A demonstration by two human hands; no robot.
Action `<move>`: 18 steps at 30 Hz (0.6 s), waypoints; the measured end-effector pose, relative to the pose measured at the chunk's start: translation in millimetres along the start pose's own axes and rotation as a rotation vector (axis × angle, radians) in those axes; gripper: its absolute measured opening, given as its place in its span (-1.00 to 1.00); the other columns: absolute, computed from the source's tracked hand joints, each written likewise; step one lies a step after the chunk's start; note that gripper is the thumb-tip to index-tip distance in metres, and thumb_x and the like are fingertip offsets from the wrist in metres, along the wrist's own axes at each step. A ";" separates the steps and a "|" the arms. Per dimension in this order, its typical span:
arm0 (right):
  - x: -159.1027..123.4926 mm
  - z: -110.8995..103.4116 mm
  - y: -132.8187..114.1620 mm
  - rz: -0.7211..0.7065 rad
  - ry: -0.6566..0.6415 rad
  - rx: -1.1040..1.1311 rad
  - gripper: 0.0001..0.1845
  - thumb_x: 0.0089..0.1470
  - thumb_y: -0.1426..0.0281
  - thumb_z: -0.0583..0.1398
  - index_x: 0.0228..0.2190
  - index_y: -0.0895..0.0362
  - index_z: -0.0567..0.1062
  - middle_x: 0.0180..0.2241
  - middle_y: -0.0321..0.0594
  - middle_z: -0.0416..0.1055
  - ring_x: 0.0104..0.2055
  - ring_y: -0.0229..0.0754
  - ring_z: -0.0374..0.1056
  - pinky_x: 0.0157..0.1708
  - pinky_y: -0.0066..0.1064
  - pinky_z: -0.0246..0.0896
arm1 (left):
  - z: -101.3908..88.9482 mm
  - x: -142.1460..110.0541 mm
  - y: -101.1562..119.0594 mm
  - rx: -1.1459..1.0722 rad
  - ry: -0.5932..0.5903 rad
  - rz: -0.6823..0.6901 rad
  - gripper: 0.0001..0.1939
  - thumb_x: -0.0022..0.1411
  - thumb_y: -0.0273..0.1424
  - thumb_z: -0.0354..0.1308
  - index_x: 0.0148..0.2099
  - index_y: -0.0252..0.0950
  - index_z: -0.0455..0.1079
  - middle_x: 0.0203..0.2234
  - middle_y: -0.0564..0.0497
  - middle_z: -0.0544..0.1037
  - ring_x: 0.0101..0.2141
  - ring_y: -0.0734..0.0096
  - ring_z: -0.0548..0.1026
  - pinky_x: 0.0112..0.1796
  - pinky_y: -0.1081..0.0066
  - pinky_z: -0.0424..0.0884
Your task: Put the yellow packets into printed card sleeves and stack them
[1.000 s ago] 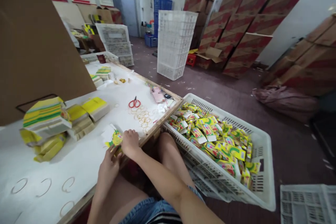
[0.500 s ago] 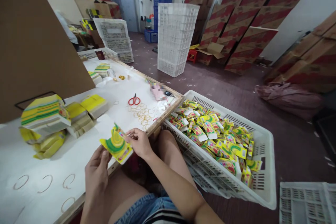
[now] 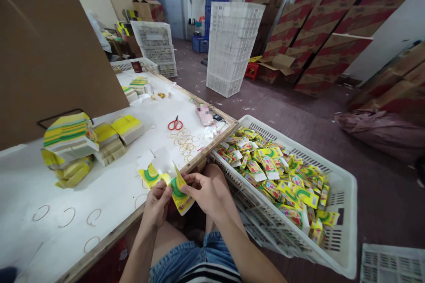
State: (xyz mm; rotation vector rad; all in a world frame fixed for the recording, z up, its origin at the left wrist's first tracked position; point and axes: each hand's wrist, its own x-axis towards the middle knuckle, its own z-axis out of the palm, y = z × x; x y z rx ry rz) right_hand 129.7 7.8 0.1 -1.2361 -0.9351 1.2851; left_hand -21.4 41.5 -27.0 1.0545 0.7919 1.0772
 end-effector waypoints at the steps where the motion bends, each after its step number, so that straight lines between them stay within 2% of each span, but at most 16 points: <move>1: -1.2 -0.2 -0.1 0.002 -0.014 -0.002 -0.52 -0.18 0.11 0.39 -0.28 0.19 0.55 -0.36 -0.17 0.54 -0.36 -0.14 0.43 -0.30 -0.31 0.34 | 0.1 0.1 -1.2 0.019 0.046 -0.009 -0.64 0.02 -0.13 0.32 -0.31 -0.34 0.46 -0.45 -0.06 0.59 -0.42 0.34 0.53 -0.40 0.45 0.43; 4: -4.6 1.6 2.3 -0.035 0.016 -0.038 -0.60 -0.10 0.10 0.34 -0.39 0.19 0.51 -0.46 -0.21 0.50 -0.43 -0.16 0.41 -0.35 -0.33 0.34 | 5.3 0.7 -1.8 0.065 0.139 -0.021 -0.67 0.06 -0.15 0.29 -0.37 -0.34 0.39 -0.56 0.05 0.51 -0.58 0.52 0.41 -0.53 0.54 0.33; 6: -6.2 2.5 5.3 -0.096 0.104 -0.099 -0.65 -0.04 0.12 0.30 -0.45 0.18 0.47 -0.49 -0.22 0.47 -0.45 -0.17 0.39 -0.40 -0.36 0.32 | 12.9 0.7 1.2 0.080 0.160 -0.004 -0.65 0.08 -0.19 0.28 -0.19 -0.31 0.37 -0.54 0.09 0.51 -0.55 0.50 0.44 -0.48 0.53 0.35; 7: -6.7 2.1 6.6 -0.127 0.144 -0.128 -0.67 -0.02 0.14 0.29 -0.44 0.17 0.45 -0.48 -0.22 0.47 -0.45 -0.18 0.38 -0.41 -0.37 0.31 | 17.0 0.3 3.7 0.089 0.167 0.011 -0.58 0.08 -0.22 0.28 -0.07 -0.29 0.32 -0.51 0.09 0.52 -0.51 0.47 0.48 -0.43 0.51 0.39; 9: -7.4 -1.4 8.3 -0.175 0.167 -0.163 -0.69 0.00 0.20 0.29 -0.30 0.15 0.44 -0.40 -0.20 0.49 -0.41 -0.18 0.40 -0.41 -0.39 0.31 | 23.7 -1.7 9.8 0.111 0.150 0.032 -0.38 0.08 -0.28 0.28 0.14 -0.22 0.13 -0.44 0.08 0.55 -0.39 0.38 0.55 -0.32 0.43 0.44; 11: -7.9 -8.4 8.1 -0.212 0.121 -0.180 -0.54 0.00 0.27 0.29 -0.06 0.10 0.37 -0.27 -0.18 0.49 -0.37 -0.18 0.41 -0.38 -0.39 0.32 | 26.4 -4.5 16.2 0.125 0.064 0.012 -0.28 0.11 -0.31 0.26 0.23 -0.18 -0.01 -0.31 0.00 0.58 -0.27 0.30 0.58 -0.23 0.35 0.46; 13: -8.8 -17.5 6.2 -0.238 0.036 -0.191 -0.40 0.03 0.31 0.27 0.10 0.02 0.27 -0.20 -0.19 0.47 -0.37 -0.21 0.40 -0.37 -0.40 0.33 | 25.2 -7.2 22.3 0.127 -0.055 -0.027 -0.30 0.15 -0.32 0.23 0.25 -0.17 -0.02 -0.15 -0.10 0.57 -0.14 0.24 0.56 -0.15 0.29 0.46; 15: -10.0 -26.4 2.2 -0.254 -0.046 -0.194 -0.44 0.07 0.31 0.24 0.10 0.00 0.28 -0.22 -0.20 0.47 -0.38 -0.22 0.39 -0.37 -0.40 0.31 | 22.3 -9.6 27.4 0.117 -0.145 -0.057 -0.37 0.15 -0.33 0.23 0.22 -0.20 0.08 -0.09 -0.15 0.55 -0.08 0.19 0.53 -0.11 0.27 0.45; 18: -11.9 -36.3 -7.1 -0.254 -0.137 -0.201 -0.64 0.13 0.25 0.19 -0.03 0.05 0.37 -0.35 -0.24 0.44 -0.40 -0.21 0.36 -0.40 -0.41 0.26 | 20.4 -12.9 32.0 0.085 -0.238 -0.105 -0.50 0.11 -0.36 0.28 0.07 -0.23 0.23 -0.18 -0.12 0.58 -0.16 0.16 0.56 -0.19 0.30 0.48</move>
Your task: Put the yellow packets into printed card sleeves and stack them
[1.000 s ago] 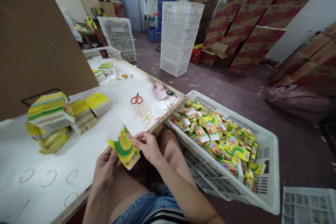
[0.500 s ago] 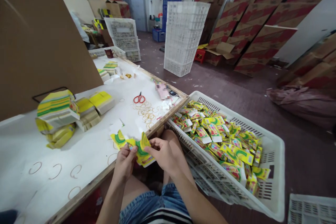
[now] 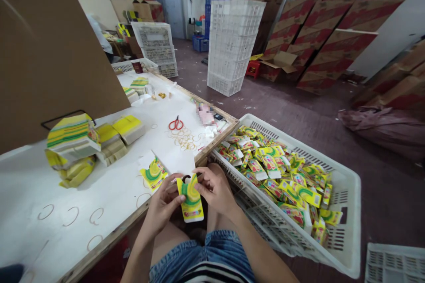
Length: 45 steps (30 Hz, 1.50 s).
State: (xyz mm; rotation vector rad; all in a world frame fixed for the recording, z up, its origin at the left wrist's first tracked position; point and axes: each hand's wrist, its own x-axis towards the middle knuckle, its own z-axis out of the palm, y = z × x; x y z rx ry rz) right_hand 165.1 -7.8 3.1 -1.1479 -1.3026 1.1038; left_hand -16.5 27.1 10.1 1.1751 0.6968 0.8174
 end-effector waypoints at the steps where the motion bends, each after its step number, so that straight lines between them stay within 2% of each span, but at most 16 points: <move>1: 0.1 -2.6 -2.9 0.002 -0.025 -0.010 -0.71 0.15 0.23 0.17 -0.11 0.07 0.41 -0.41 -0.27 0.41 -0.42 -0.22 0.34 -0.43 -0.43 0.23 | 0.7 -1.1 0.3 -0.015 -0.027 -0.013 -0.55 0.09 -0.37 0.29 0.02 -0.24 0.25 -0.22 -0.09 0.59 -0.21 0.17 0.58 -0.24 0.32 0.49; 4: 1.1 -6.2 -8.8 -0.021 -0.037 -0.104 -0.75 0.20 0.20 0.12 -0.35 0.10 0.46 -0.50 -0.31 0.34 -0.48 -0.25 0.27 -0.46 -0.44 0.17 | 5.2 -3.1 -1.7 -0.053 -0.067 -0.032 -0.57 0.08 -0.38 0.31 -0.03 -0.23 0.24 -0.27 -0.06 0.59 -0.27 0.22 0.59 -0.32 0.38 0.49; 6: 1.7 -5.6 -8.4 -0.079 0.027 -0.158 -0.74 0.20 0.22 0.12 -0.41 0.11 0.47 -0.45 -0.26 0.38 -0.40 -0.21 0.32 -0.38 -0.41 0.22 | 8.2 -3.3 -3.9 -0.060 -0.044 -0.025 -0.44 0.10 -0.37 0.30 0.11 -0.18 0.16 -0.19 -0.08 0.58 -0.23 0.23 0.59 -0.28 0.37 0.50; 9: 1.2 -3.5 -3.4 -0.112 0.146 -0.089 -0.76 0.17 0.22 0.17 -0.17 0.07 0.48 -0.26 -0.17 0.46 -0.26 -0.14 0.39 -0.25 -0.34 0.29 | 10.3 -2.1 -6.1 -0.061 -0.038 -0.020 -0.23 0.12 -0.36 0.29 0.27 -0.12 -0.03 -0.10 -0.13 0.56 -0.18 0.19 0.58 -0.24 0.32 0.51; 11: 0.3 -4.8 -1.3 -0.109 0.166 -0.062 -0.65 0.16 0.19 0.18 -0.04 0.04 0.45 -0.19 -0.13 0.48 -0.21 -0.11 0.41 -0.21 -0.28 0.31 | 10.1 -0.8 -6.7 -0.055 -0.059 -0.035 -0.33 0.12 -0.35 0.29 0.22 -0.18 0.09 -0.13 -0.15 0.57 -0.20 0.16 0.59 -0.27 0.33 0.51; 14: -0.8 -12.1 -3.8 -0.191 0.153 -0.151 -0.62 0.19 0.08 0.11 -0.22 0.05 0.59 -0.17 -0.08 0.48 -0.07 -0.02 0.36 -0.06 -0.17 0.25 | 9.9 0.9 -7.5 -0.011 -0.009 -0.038 -0.51 0.10 -0.35 0.29 0.07 -0.25 0.27 -0.17 -0.14 0.59 -0.26 0.18 0.60 -0.32 0.36 0.51; 17: -1.6 -18.9 -8.5 -0.146 0.127 -0.212 -0.57 0.18 0.06 0.10 -0.26 0.08 0.62 -0.30 -0.12 0.44 -0.22 -0.07 0.36 -0.25 -0.27 0.27 | 12.0 1.6 -9.0 0.054 0.064 -0.028 -0.52 0.07 -0.39 0.30 0.05 -0.24 0.30 -0.12 -0.14 0.58 -0.29 0.21 0.61 -0.33 0.36 0.51; 21: -1.2 -15.9 -7.6 0.087 0.017 -0.236 -0.62 0.02 0.33 0.26 -0.08 0.08 0.44 -0.58 -0.42 0.27 -0.60 -0.31 0.10 -0.59 -0.48 -0.02 | 17.4 1.7 -11.0 0.095 0.078 -0.011 -0.54 0.12 -0.41 0.23 0.09 -0.21 0.30 -0.03 -0.15 0.54 -0.12 0.15 0.57 -0.17 0.28 0.50; 25: 0.8 -8.4 -4.1 0.096 0.076 -0.297 -0.73 -0.03 0.47 0.19 -0.20 0.07 0.38 -0.63 -0.49 0.22 -0.60 -0.32 0.12 -0.57 -0.50 -0.02 | 18.4 2.9 -11.3 0.079 0.023 -0.016 -0.53 0.14 -0.41 0.19 0.12 -0.23 0.29 -0.02 -0.16 0.54 -0.02 0.13 0.51 -0.05 0.21 0.45; 29: 1.8 -6.7 -4.4 0.052 0.063 -0.331 -0.70 0.01 0.44 0.20 -0.15 0.07 0.41 -0.67 -0.51 0.15 -0.62 -0.30 0.12 -0.57 -0.48 0.01 | 14.6 4.7 -10.9 0.009 0.042 -0.034 -0.49 0.09 -0.37 0.26 0.09 -0.24 0.26 -0.14 -0.14 0.59 -0.16 0.14 0.58 -0.20 0.25 0.52; 33: 1.8 -6.1 -2.8 -0.035 0.136 -0.330 -0.79 0.11 0.31 0.19 -0.21 0.09 0.52 -0.41 -0.24 0.40 -0.44 -0.22 0.29 -0.49 -0.44 0.16 | 17.9 6.7 -13.9 -0.048 0.032 -0.049 -0.46 0.04 -0.37 0.31 0.07 -0.25 0.23 -0.21 -0.11 0.61 -0.29 0.18 0.61 -0.30 0.29 0.53; 36: -0.3 -10.3 -1.7 -0.043 0.206 -0.307 -0.78 0.14 0.29 0.17 -0.21 0.08 0.53 -0.29 -0.17 0.46 -0.38 -0.17 0.34 -0.44 -0.40 0.23 | 22.6 9.8 -18.1 -0.038 0.036 -0.026 -0.48 0.09 -0.37 0.27 0.09 -0.24 0.23 -0.16 -0.13 0.60 -0.23 0.17 0.60 -0.21 0.23 0.52; 38: -2.7 -20.9 -3.1 -0.097 0.390 -0.411 -0.81 0.13 0.30 0.17 -0.25 0.08 0.53 -0.32 -0.17 0.45 -0.34 -0.13 0.34 -0.36 -0.33 0.27 | 19.0 12.3 -20.2 0.053 0.101 0.041 -0.49 0.12 -0.37 0.23 0.12 -0.23 0.24 -0.10 -0.14 0.58 -0.10 0.16 0.57 -0.07 0.18 0.47; 41: -3.0 -42.4 -6.7 -0.230 0.763 -0.744 -0.82 0.08 0.28 0.21 -0.29 0.10 0.52 -0.24 -0.10 0.40 -0.12 0.02 0.29 -0.08 -0.09 0.21 | -3.7 14.4 -21.4 0.361 0.335 0.170 -0.56 0.14 -0.34 0.20 0.09 -0.23 0.32 0.00 -0.16 0.53 0.08 0.13 0.44 0.12 0.12 0.29; 43: 3.0 -47.2 -6.0 -0.260 0.825 -0.859 -0.76 0.06 0.26 0.23 -0.23 0.10 0.50 -0.19 -0.08 0.37 -0.04 0.07 0.25 0.01 0.01 0.12 | -26.7 13.6 -22.6 0.618 0.526 0.187 -0.60 0.16 -0.29 0.19 0.05 -0.24 0.36 0.03 -0.18 0.51 0.11 0.04 0.39 0.14 0.05 0.23; 45: 16.0 -35.0 -0.6 -0.264 0.732 -0.844 -0.75 0.07 0.27 0.23 -0.21 0.10 0.50 -0.18 -0.08 0.37 -0.05 0.05 0.26 0.02 -0.02 0.13 | -48.5 11.4 -25.6 0.780 0.653 0.138 -0.58 0.17 -0.29 0.16 0.07 -0.29 0.36 0.03 -0.25 0.50 0.08 -0.04 0.42 0.08 0.02 0.29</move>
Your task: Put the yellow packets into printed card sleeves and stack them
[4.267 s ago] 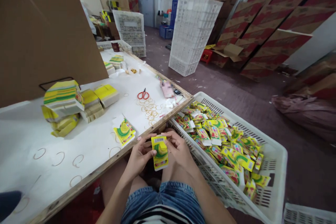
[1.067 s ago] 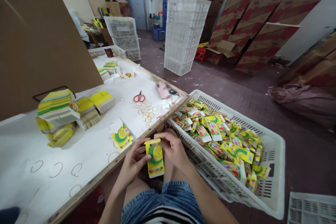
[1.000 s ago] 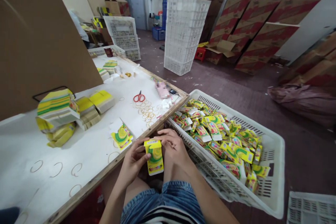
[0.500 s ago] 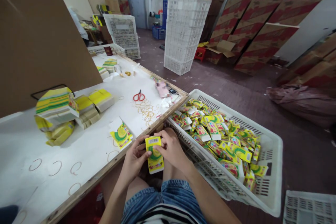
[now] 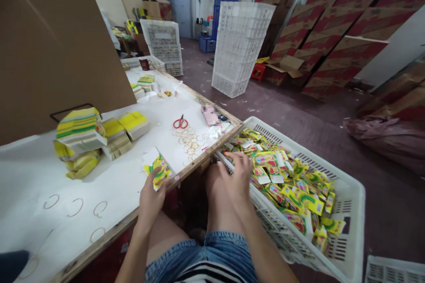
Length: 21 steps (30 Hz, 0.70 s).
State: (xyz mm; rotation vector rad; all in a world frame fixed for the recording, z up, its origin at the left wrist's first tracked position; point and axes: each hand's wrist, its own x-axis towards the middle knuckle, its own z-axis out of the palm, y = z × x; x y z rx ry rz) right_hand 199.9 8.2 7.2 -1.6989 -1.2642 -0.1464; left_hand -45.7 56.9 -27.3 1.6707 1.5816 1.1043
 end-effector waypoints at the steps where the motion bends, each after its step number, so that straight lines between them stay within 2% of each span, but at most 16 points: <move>1: -1.6 14.4 -7.4 -0.009 -0.070 0.043 -0.79 0.09 0.29 0.22 -0.22 0.10 0.50 -0.19 -0.08 0.37 -0.07 0.04 0.27 0.00 -0.05 0.14 | -4.0 2.5 -7.6 0.074 0.019 -0.019 -0.56 0.17 -0.28 0.15 0.08 -0.32 0.35 0.01 -0.29 0.50 0.05 -0.07 0.44 0.05 0.01 0.31; 4: -11.3 72.0 -41.0 0.025 -0.359 0.100 -0.84 0.09 0.35 0.22 -0.26 0.10 0.53 -0.20 -0.06 0.42 -0.06 0.04 0.27 0.00 -0.13 0.14 | -9.6 3.7 -21.8 0.204 0.009 -0.059 -0.54 0.18 -0.30 0.11 0.11 -0.35 0.33 -0.05 -0.31 0.54 -0.01 -0.07 0.49 -0.02 0.03 0.36; 7: -21.2 127.6 -76.4 0.100 -0.649 0.036 -0.77 0.01 0.35 0.28 -0.23 0.14 0.53 -0.15 0.00 0.45 -0.01 0.11 0.25 0.04 -0.08 0.06 | -9.9 0.4 -23.6 0.232 -0.028 -0.098 -0.57 0.21 -0.33 0.08 0.11 -0.34 0.32 -0.09 -0.31 0.57 -0.06 -0.08 0.53 -0.09 0.05 0.39; 10: -26.9 159.9 -97.4 0.135 -0.705 0.051 -0.77 -0.10 0.44 0.34 -0.31 0.17 0.51 -0.17 0.04 0.46 -0.03 0.15 0.26 0.00 -0.06 0.06 | -10.5 -1.1 -21.6 0.198 -0.032 -0.126 -0.61 0.19 -0.36 0.10 0.07 -0.32 0.34 -0.17 -0.29 0.60 -0.17 -0.09 0.58 -0.17 0.07 0.42; 13: -27.5 167.6 -101.0 0.164 -0.682 0.122 -0.79 -0.13 0.54 0.32 -0.35 0.19 0.48 -0.23 0.02 0.49 -0.06 0.10 0.30 -0.02 -0.10 0.08 | -12.1 0.5 -22.7 0.142 -0.008 -0.118 -0.64 0.15 -0.37 0.13 0.02 -0.30 0.37 -0.22 -0.25 0.62 -0.22 -0.06 0.59 -0.19 0.08 0.43; 16: -25.5 158.4 -93.5 0.208 -0.641 0.239 -0.89 -0.03 0.53 0.26 -0.37 0.16 0.45 -0.33 -0.12 0.51 -0.20 -0.04 0.37 -0.09 -0.20 0.16 | -15.0 2.3 -25.4 0.053 0.032 -0.091 -0.68 0.17 -0.34 0.11 -0.02 -0.31 0.37 -0.13 -0.25 0.59 -0.13 0.03 0.56 -0.10 0.11 0.42; 19: -26.4 138.9 -81.2 0.261 -0.587 0.359 -0.90 0.10 0.43 0.17 -0.28 0.15 0.41 -0.35 -0.21 0.50 -0.38 -0.19 0.37 -0.27 -0.36 0.25 | -20.1 2.0 -24.5 -0.240 0.165 -0.116 -0.63 0.19 -0.23 0.12 -0.02 -0.33 0.34 -0.11 -0.22 0.57 -0.09 0.17 0.55 -0.03 0.19 0.42; 21: -30.6 123.3 -73.1 0.305 -0.578 0.477 -0.85 0.12 0.35 0.16 -0.25 0.15 0.40 -0.39 -0.24 0.49 -0.45 -0.23 0.36 -0.38 -0.41 0.26 | -23.0 0.9 -19.7 -0.525 0.167 -0.192 -0.56 0.11 -0.15 0.23 -0.04 -0.32 0.37 -0.16 -0.16 0.60 -0.12 0.19 0.56 -0.04 0.22 0.44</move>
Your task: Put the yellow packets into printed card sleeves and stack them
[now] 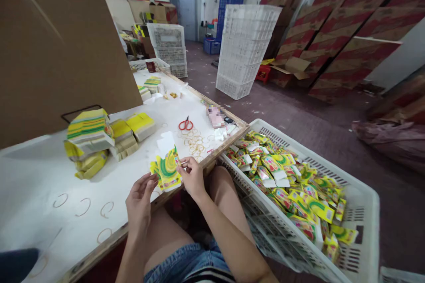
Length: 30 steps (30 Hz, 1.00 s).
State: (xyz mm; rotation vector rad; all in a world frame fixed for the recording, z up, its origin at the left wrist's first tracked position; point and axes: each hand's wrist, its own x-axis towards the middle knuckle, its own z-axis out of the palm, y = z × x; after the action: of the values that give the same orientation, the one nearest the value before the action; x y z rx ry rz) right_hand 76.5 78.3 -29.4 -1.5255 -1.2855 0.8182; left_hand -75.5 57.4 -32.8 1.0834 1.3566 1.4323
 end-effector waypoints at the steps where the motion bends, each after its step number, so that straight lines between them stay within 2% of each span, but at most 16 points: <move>1: -6.5 -6.1 1.4 0.010 -0.018 0.111 -0.82 0.10 0.32 0.18 -0.25 0.14 0.40 -0.42 -0.26 0.49 -0.46 -0.23 0.36 -0.40 -0.42 0.27 | 1.0 -1.4 3.4 -0.114 -0.045 -0.068 -0.52 0.04 -0.13 0.29 -0.07 -0.32 0.39 -0.19 -0.14 0.61 -0.13 0.18 0.56 -0.06 0.23 0.45; 3: -19.4 -16.7 3.1 0.051 -0.065 0.394 -0.77 0.02 0.26 0.25 -0.31 0.14 0.43 -0.45 -0.26 0.49 -0.45 -0.23 0.37 -0.39 -0.41 0.29 | 5.6 -5.1 10.7 -0.260 -0.186 -0.188 -0.48 -0.06 -0.12 0.37 -0.10 -0.30 0.42 -0.22 -0.11 0.63 -0.16 0.16 0.57 -0.12 0.24 0.48; 5: -30.5 -25.6 2.7 0.108 -0.103 0.619 -0.71 -0.10 0.22 0.34 -0.38 0.14 0.47 -0.45 -0.25 0.49 -0.42 -0.20 0.39 -0.34 -0.38 0.30 | 12.4 -10.1 17.1 -0.364 -0.334 -0.247 -0.45 -0.11 -0.11 0.41 -0.10 -0.29 0.44 -0.24 -0.10 0.64 -0.17 0.12 0.58 -0.15 0.24 0.50; 8: -41.8 -38.3 -0.7 0.132 -0.126 0.631 -0.68 -0.15 0.20 0.38 -0.38 0.15 0.54 -0.40 -0.23 0.51 -0.38 -0.21 0.37 -0.30 -0.37 0.29 | 22.7 -18.8 23.3 -0.467 -0.535 -0.257 -0.43 -0.13 -0.08 0.41 -0.10 -0.28 0.47 -0.23 -0.14 0.64 -0.15 0.06 0.58 -0.15 0.23 0.49; 10: -46.3 -46.9 -2.8 0.111 -0.125 0.542 -0.67 -0.13 0.19 0.37 -0.33 0.15 0.58 -0.39 -0.24 0.50 -0.41 -0.23 0.32 -0.34 -0.39 0.25 | 28.4 -24.4 25.3 -0.489 -0.596 -0.243 -0.45 -0.12 -0.10 0.41 -0.11 -0.30 0.49 -0.24 -0.16 0.64 -0.14 0.04 0.57 -0.14 0.23 0.48; 16: -54.5 -65.7 -5.7 0.099 -0.128 0.386 -0.60 -0.14 0.18 0.38 -0.27 0.17 0.60 -0.42 -0.26 0.50 -0.49 -0.28 0.24 -0.46 -0.45 0.17 | 40.8 -33.5 24.9 -0.431 -0.582 -0.217 -0.57 -0.09 -0.18 0.41 -0.20 -0.33 0.51 -0.30 -0.15 0.64 -0.18 0.08 0.58 -0.18 0.27 0.48; 20: -60.0 -66.7 -8.4 0.147 -0.116 0.416 -0.62 -0.09 0.13 0.34 -0.36 0.20 0.57 -0.48 -0.25 0.49 -0.49 -0.24 0.31 -0.46 -0.42 0.23 | 49.7 -34.9 19.4 -0.332 -0.424 -0.216 -0.59 -0.10 -0.16 0.41 -0.29 -0.35 0.46 -0.46 -0.07 0.62 -0.33 0.20 0.59 -0.30 0.34 0.50; 22: -62.1 -65.5 -9.1 0.121 -0.050 0.378 -0.67 -0.04 0.14 0.30 -0.45 0.19 0.54 -0.51 -0.26 0.47 -0.49 -0.24 0.32 -0.47 -0.44 0.23 | 54.8 -35.8 17.7 -0.300 -0.373 -0.204 -0.58 -0.07 -0.15 0.38 -0.26 -0.33 0.42 -0.47 -0.02 0.61 -0.40 0.29 0.58 -0.34 0.38 0.49; 24: -63.4 -65.8 -9.0 0.067 0.034 0.297 -0.72 0.01 0.18 0.27 -0.48 0.16 0.49 -0.51 -0.27 0.46 -0.48 -0.23 0.32 -0.47 -0.44 0.23 | 59.2 -37.6 18.3 -0.268 -0.354 -0.159 -0.53 -0.02 -0.19 0.36 -0.11 -0.29 0.34 -0.44 0.02 0.61 -0.40 0.33 0.58 -0.35 0.42 0.49; 26: -63.8 -69.3 -8.2 0.019 0.074 0.264 -0.78 0.03 0.24 0.26 -0.35 0.15 0.48 -0.45 -0.25 0.47 -0.44 -0.21 0.35 -0.44 -0.43 0.26 | 61.6 -39.9 21.2 -0.237 -0.369 -0.109 -0.39 0.03 -0.25 0.35 0.07 -0.23 0.19 -0.38 0.03 0.61 -0.36 0.33 0.59 -0.32 0.42 0.48; 27: -63.8 -72.3 -7.6 0.001 0.069 0.264 -0.74 0.03 0.28 0.26 -0.23 0.14 0.47 -0.39 -0.23 0.49 -0.41 -0.21 0.37 -0.41 -0.42 0.28 | 61.8 -41.2 23.1 -0.224 -0.400 -0.094 -0.33 0.05 -0.27 0.33 0.14 -0.21 0.10 -0.35 0.01 0.62 -0.32 0.32 0.60 -0.30 0.41 0.49; 30: -63.5 -84.4 -3.9 -0.045 -0.031 0.278 -0.47 0.05 0.33 0.24 0.07 0.06 0.31 -0.22 -0.19 0.48 -0.38 -0.24 0.38 -0.37 -0.41 0.31 | 58.9 -44.6 29.5 -0.209 -0.541 -0.090 -0.23 0.14 -0.30 0.27 0.26 -0.19 -0.08 -0.22 -0.08 0.61 -0.19 0.25 0.59 -0.19 0.32 0.49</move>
State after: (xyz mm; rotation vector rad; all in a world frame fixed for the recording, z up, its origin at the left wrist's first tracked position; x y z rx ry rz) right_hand 138.0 -3.4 -3.0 -1.2636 -1.1699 0.9514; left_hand -7.9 27.9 -2.8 1.1473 0.8381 1.0792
